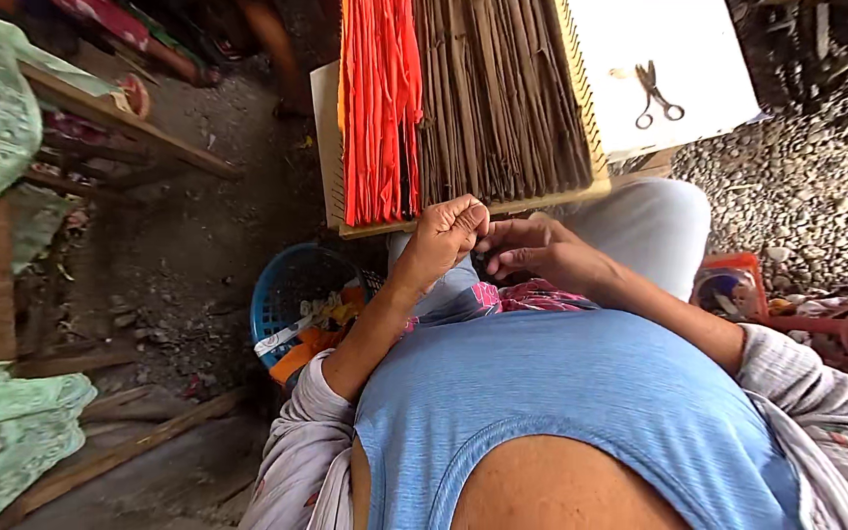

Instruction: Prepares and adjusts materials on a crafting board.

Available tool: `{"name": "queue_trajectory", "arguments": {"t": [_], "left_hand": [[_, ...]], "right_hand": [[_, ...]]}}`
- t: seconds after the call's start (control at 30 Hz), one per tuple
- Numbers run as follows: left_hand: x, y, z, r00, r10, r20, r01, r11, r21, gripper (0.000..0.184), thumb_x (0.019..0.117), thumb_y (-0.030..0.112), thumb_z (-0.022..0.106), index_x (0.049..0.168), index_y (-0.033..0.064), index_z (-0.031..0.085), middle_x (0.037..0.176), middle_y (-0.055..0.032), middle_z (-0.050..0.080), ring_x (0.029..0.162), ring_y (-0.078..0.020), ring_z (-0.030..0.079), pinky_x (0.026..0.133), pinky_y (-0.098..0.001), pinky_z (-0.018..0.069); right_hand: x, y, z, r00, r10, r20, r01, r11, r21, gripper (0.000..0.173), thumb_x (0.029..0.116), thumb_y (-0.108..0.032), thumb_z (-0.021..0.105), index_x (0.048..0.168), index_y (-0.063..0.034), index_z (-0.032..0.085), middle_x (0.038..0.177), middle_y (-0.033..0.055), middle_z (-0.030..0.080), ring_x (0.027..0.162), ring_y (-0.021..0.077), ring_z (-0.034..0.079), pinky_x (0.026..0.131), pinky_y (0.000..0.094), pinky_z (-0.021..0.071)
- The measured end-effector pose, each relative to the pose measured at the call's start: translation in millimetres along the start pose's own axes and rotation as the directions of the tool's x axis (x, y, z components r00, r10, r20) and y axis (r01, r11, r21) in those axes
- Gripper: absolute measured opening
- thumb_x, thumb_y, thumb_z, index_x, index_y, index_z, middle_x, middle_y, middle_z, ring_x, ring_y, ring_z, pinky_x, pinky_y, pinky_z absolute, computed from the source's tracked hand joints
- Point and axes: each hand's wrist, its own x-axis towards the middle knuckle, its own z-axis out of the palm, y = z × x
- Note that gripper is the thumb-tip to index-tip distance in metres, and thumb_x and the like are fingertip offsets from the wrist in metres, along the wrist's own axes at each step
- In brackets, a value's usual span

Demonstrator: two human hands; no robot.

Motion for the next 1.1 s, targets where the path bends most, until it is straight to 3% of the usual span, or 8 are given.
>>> {"name": "queue_trajectory", "arguments": {"t": [0.1, 0.17, 0.27, 0.33, 0.43, 0.63, 0.87, 1.1], "left_hand": [[-3, -17, -13, 1.0, -0.015, -0.002, 0.015, 0.999, 0.03, 0.023, 0.1088, 0.011, 0.046, 0.09, 0.0083, 0.06, 0.056, 0.0095, 0.038, 0.045, 0.0003, 0.033, 0.042, -0.0152, 0.0278], [-9, -38, -27, 0.999, -0.003, -0.044, 0.013, 0.975, 0.222, 0.023, 0.1084, 0.011, 0.047, 0.092, 0.0049, 0.061, 0.058, 0.0092, 0.039, 0.047, 0.0007, 0.035, 0.045, -0.015, 0.0299], [-22, -79, -55, 0.986, -0.098, -0.137, 0.159, 0.805, 0.571, 0.03, 0.1096, 0.014, 0.044, 0.097, -0.0033, 0.065, 0.067, 0.0002, 0.047, 0.059, -0.006, 0.043, 0.06, -0.0235, 0.0407], [-34, -102, -68, 0.96, -0.173, -0.218, 0.272, 0.749, 0.604, 0.031, 0.1102, 0.013, 0.042, 0.097, -0.0052, 0.064, 0.075, -0.0054, 0.054, 0.065, -0.0103, 0.048, 0.066, -0.0288, 0.0452], [-48, -114, -72, 0.927, -0.167, -0.336, 0.333, 0.78, 0.529, 0.031, 0.1099, 0.013, 0.043, 0.096, -0.0041, 0.065, 0.072, -0.0034, 0.051, 0.064, -0.009, 0.047, 0.065, -0.0267, 0.0439], [-59, -114, -75, 0.894, -0.197, -0.403, 0.392, 0.778, 0.49, 0.031, 0.1101, 0.014, 0.043, 0.094, -0.0017, 0.064, 0.071, -0.0023, 0.049, 0.063, -0.0096, 0.046, 0.065, -0.0278, 0.0434], [-62, -110, -76, 0.893, -0.256, -0.371, 0.436, 0.7, 0.566, 0.03, 0.1105, 0.015, 0.042, 0.099, -0.0025, 0.064, 0.084, -0.0107, 0.06, 0.074, -0.0178, 0.056, 0.074, -0.0367, 0.0489], [-65, -110, -73, 0.901, -0.248, -0.356, 0.426, 0.659, 0.619, 0.032, 0.1108, 0.017, 0.041, 0.105, -0.0039, 0.063, 0.092, -0.0187, 0.066, 0.088, -0.0308, 0.066, 0.084, -0.0503, 0.0524]], "right_hand": [[2, 3, 1, 0.998, 0.068, 0.001, -0.068, 0.996, -0.063, 0.034, 0.0969, 0.002, 0.056, 0.131, 0.0017, 0.062, 0.11, 0.0077, 0.073, 0.087, 0.015, 0.073, 0.078, 0.031, 0.0631], [3, 11, -4, 0.99, 0.138, -0.035, -0.142, 0.953, -0.268, 0.032, 0.098, -0.002, 0.061, 0.13, 0.0014, 0.062, 0.106, 0.0077, 0.073, 0.083, 0.0123, 0.071, 0.075, 0.0289, 0.0618], [1, 30, -14, 0.963, 0.253, -0.089, -0.263, 0.823, -0.504, 0.03, 0.1012, -0.012, 0.061, 0.128, 0.0014, 0.064, 0.101, 0.0115, 0.072, 0.079, 0.015, 0.069, 0.075, 0.0354, 0.0594], [0, 43, -19, 0.951, 0.296, -0.092, -0.297, 0.787, -0.54, 0.024, 0.1021, -0.014, 0.061, 0.12, 0.0011, 0.068, 0.094, 0.0106, 0.072, 0.074, 0.0144, 0.068, 0.072, 0.0358, 0.0592], [3, 68, -23, 0.964, 0.255, -0.078, -0.253, 0.78, -0.573, 0.018, 0.1002, -0.015, 0.062, 0.107, -0.002, 0.073, 0.077, 0.0042, 0.069, 0.06, 0.0084, 0.061, 0.059, 0.029, 0.0534], [34, 67, -6, 0.98, 0.097, -0.175, -0.196, 0.648, -0.736, 0.022, 0.1012, -0.016, 0.06, 0.108, 0.0015, 0.072, 0.091, 0.015, 0.072, 0.08, 0.0247, 0.07, 0.081, 0.0508, 0.0573], [80, 72, 16, 0.986, -0.169, 0.003, 0.091, 0.518, -0.85, 0.018, 0.0987, -0.009, 0.062, 0.107, 0.0004, 0.075, 0.108, 0.0173, 0.072, 0.095, 0.0271, 0.072, 0.089, 0.0438, 0.0588], [98, 83, 24, 0.967, -0.216, 0.135, 0.216, 0.413, -0.885, 0.018, 0.0981, -0.011, 0.066, 0.108, -0.0027, 0.078, 0.108, 0.0175, 0.073, 0.1, 0.0315, 0.071, 0.092, 0.049, 0.0561]]}}
